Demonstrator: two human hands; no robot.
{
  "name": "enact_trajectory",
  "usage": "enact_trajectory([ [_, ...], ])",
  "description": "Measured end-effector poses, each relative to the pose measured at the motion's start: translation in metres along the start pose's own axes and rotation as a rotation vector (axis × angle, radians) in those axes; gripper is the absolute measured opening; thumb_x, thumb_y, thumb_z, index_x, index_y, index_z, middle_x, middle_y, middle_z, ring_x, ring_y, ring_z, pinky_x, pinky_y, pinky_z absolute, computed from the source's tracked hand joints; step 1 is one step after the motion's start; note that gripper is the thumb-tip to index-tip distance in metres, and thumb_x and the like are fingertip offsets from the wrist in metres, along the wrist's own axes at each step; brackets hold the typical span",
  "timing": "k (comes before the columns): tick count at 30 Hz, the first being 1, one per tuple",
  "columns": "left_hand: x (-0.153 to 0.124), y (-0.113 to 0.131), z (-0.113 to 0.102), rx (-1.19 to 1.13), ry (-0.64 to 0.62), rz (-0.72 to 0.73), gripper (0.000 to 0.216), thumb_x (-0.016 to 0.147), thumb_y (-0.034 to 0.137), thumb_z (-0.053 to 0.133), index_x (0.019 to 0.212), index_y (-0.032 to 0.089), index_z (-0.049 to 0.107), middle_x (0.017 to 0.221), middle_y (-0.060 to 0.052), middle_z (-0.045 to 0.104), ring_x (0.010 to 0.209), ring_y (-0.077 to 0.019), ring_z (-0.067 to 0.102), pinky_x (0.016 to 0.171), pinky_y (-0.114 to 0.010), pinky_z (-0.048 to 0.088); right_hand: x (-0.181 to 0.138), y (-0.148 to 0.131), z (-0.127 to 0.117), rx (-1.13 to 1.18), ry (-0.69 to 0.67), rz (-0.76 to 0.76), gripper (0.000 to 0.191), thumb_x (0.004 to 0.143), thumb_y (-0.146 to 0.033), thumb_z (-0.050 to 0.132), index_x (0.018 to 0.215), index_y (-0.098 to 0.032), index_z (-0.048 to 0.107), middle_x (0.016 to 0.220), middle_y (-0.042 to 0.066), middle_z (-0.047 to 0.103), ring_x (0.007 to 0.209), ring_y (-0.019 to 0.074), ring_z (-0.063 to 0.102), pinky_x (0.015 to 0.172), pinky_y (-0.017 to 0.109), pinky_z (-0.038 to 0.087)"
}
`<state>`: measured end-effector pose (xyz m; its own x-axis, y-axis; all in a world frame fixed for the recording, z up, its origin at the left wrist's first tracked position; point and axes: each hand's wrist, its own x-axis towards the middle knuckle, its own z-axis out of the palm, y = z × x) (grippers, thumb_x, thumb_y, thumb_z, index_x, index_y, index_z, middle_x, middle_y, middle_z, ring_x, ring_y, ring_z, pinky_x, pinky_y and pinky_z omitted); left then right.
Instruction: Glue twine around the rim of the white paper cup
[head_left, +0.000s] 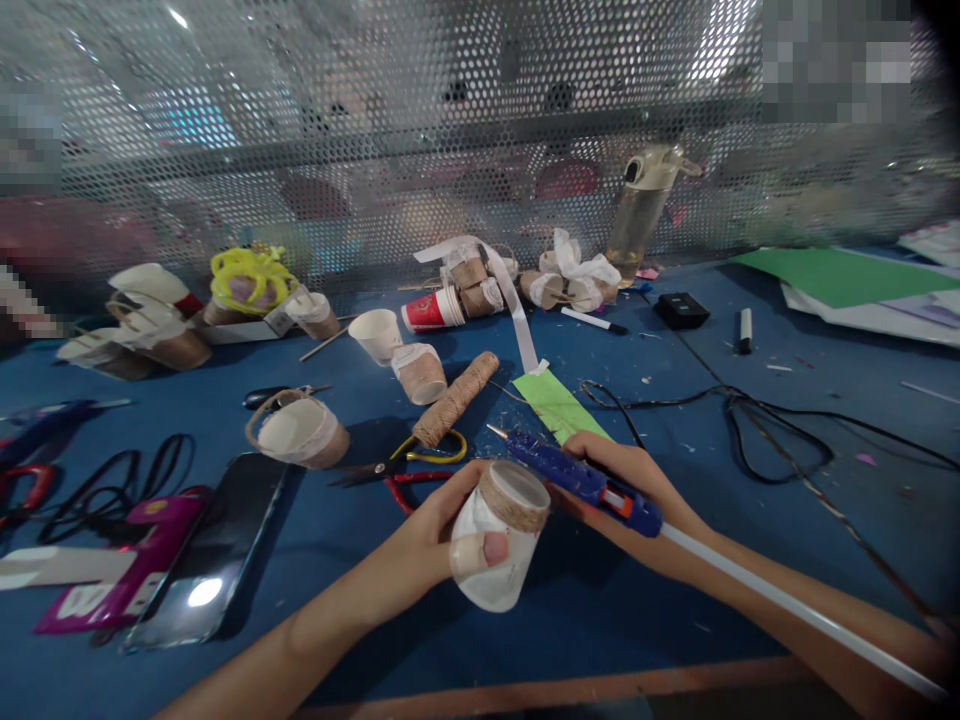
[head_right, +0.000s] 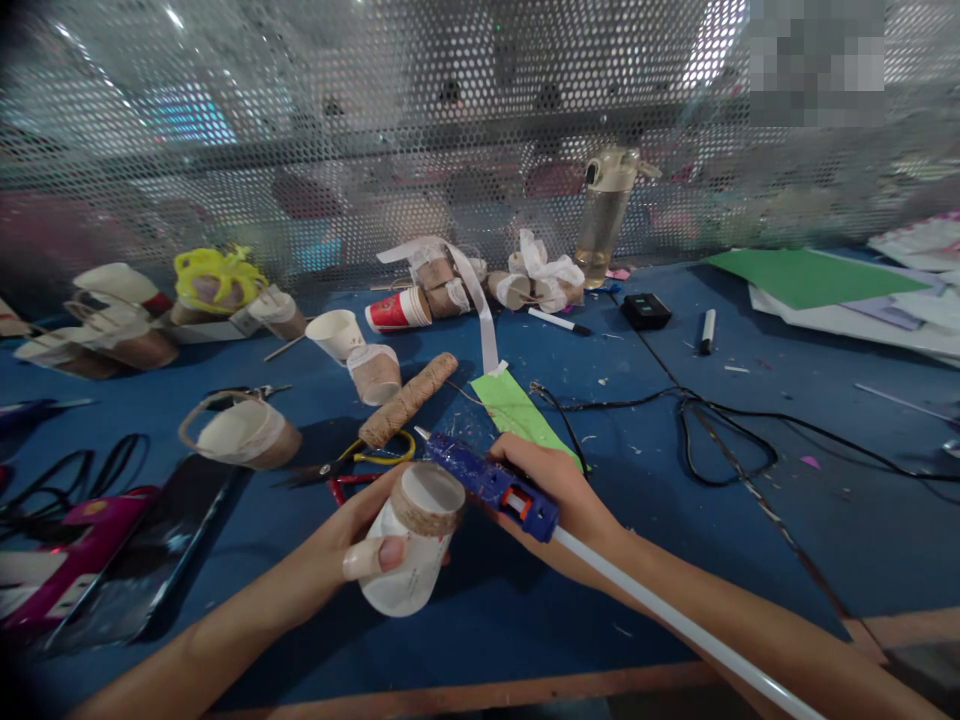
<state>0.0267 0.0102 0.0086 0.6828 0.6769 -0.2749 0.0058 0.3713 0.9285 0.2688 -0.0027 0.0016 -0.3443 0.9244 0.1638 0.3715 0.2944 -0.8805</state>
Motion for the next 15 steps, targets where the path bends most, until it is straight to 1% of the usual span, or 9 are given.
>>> enact_trajectory([
  [4, 0.0006, -0.0020, -0.0006, -0.006, -0.010, -0.005, 0.053, 0.077, 0.042, 0.072, 0.123, 0.024, 0.052, 0.102, -0.003, 0.064, 0.091, -0.0201, 0.058, 0.078, -0.029, 0.044, -0.0008, -0.0002, 0.0001, 0.007, -0.001, -0.004, 0.014, 0.081, -0.023, 0.062, 0.081, -0.021, 0.049, 0.071, -0.003, 0.052, 0.063, 0.0116, 0.041, 0.058, 0.023, 0.034],
  [7, 0.0004, -0.0018, -0.0010, 0.000, -0.008, -0.006, 0.053, 0.077, 0.043, 0.072, 0.123, 0.024, 0.053, 0.102, -0.003, 0.064, 0.090, -0.0189, 0.057, 0.077, -0.027, 0.043, -0.0012, 0.0000, 0.0000, 0.000, -0.003, 0.010, 0.014, 0.080, -0.020, 0.062, 0.080, -0.021, 0.048, 0.069, -0.004, 0.051, 0.062, 0.0114, 0.041, 0.058, 0.022, 0.034],
  [12, -0.0006, -0.0029, -0.0023, -0.019, -0.001, -0.007, 0.057, 0.077, 0.041, 0.073, 0.127, 0.025, 0.051, 0.107, -0.003, 0.063, 0.093, -0.0187, 0.056, 0.079, -0.027, 0.043, -0.0005, 0.0004, 0.0004, -0.022, 0.015, 0.016, 0.017, 0.078, -0.021, 0.065, 0.080, -0.020, 0.049, 0.072, -0.003, 0.053, 0.064, 0.0116, 0.042, 0.059, 0.022, 0.035],
  [15, -0.0005, -0.0025, -0.0018, -0.021, 0.003, 0.004, 0.056, 0.077, 0.043, 0.073, 0.127, 0.026, 0.052, 0.107, -0.002, 0.063, 0.094, -0.0185, 0.056, 0.080, -0.027, 0.043, 0.0003, 0.0020, 0.0021, -0.034, 0.032, 0.021, 0.018, 0.077, -0.021, 0.067, 0.081, -0.021, 0.050, 0.071, -0.004, 0.051, 0.061, 0.0108, 0.040, 0.057, 0.022, 0.034],
])
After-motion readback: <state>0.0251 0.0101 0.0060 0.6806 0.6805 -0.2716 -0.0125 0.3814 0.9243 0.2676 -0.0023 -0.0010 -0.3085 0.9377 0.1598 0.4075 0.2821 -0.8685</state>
